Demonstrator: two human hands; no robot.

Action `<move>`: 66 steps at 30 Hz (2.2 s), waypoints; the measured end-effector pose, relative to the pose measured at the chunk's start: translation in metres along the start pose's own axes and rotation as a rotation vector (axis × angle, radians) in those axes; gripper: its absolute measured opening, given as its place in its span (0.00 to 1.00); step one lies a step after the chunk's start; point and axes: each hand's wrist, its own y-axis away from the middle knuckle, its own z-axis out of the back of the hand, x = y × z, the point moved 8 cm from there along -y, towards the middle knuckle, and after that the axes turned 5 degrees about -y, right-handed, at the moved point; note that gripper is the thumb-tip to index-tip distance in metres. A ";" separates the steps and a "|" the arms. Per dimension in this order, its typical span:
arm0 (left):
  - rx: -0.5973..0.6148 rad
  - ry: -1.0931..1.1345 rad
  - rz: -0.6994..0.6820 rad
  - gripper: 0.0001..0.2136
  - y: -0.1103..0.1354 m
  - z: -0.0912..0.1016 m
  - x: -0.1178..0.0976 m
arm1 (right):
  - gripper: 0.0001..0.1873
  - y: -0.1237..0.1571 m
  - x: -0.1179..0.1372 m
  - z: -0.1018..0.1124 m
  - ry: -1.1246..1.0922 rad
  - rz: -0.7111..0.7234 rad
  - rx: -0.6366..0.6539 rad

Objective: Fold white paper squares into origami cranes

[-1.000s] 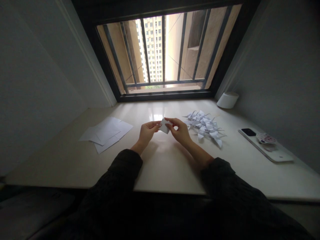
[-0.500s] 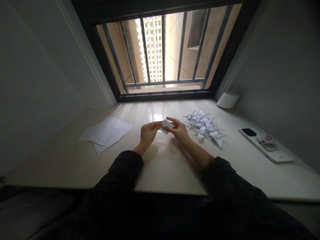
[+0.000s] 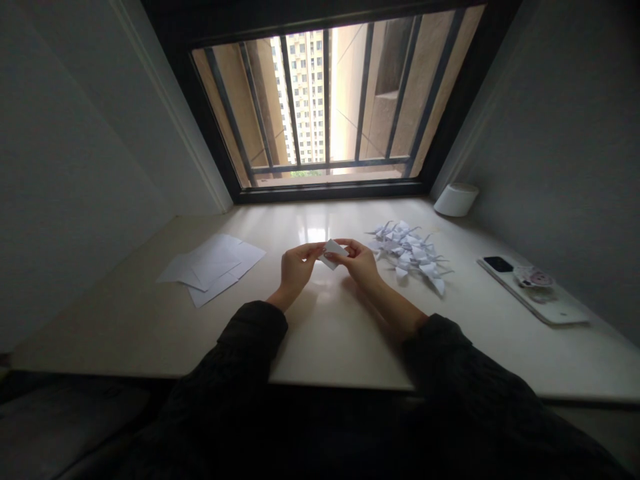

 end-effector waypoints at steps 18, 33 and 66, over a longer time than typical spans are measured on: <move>-0.017 0.079 0.107 0.11 -0.004 0.002 0.013 | 0.25 -0.006 0.001 0.004 0.158 0.102 0.047; 0.197 0.034 0.237 0.17 0.000 -0.013 0.021 | 0.17 -0.001 0.020 0.004 0.430 0.249 0.053; 0.180 0.136 0.341 0.13 0.004 -0.013 0.013 | 0.25 -0.009 0.012 0.002 0.244 0.058 0.127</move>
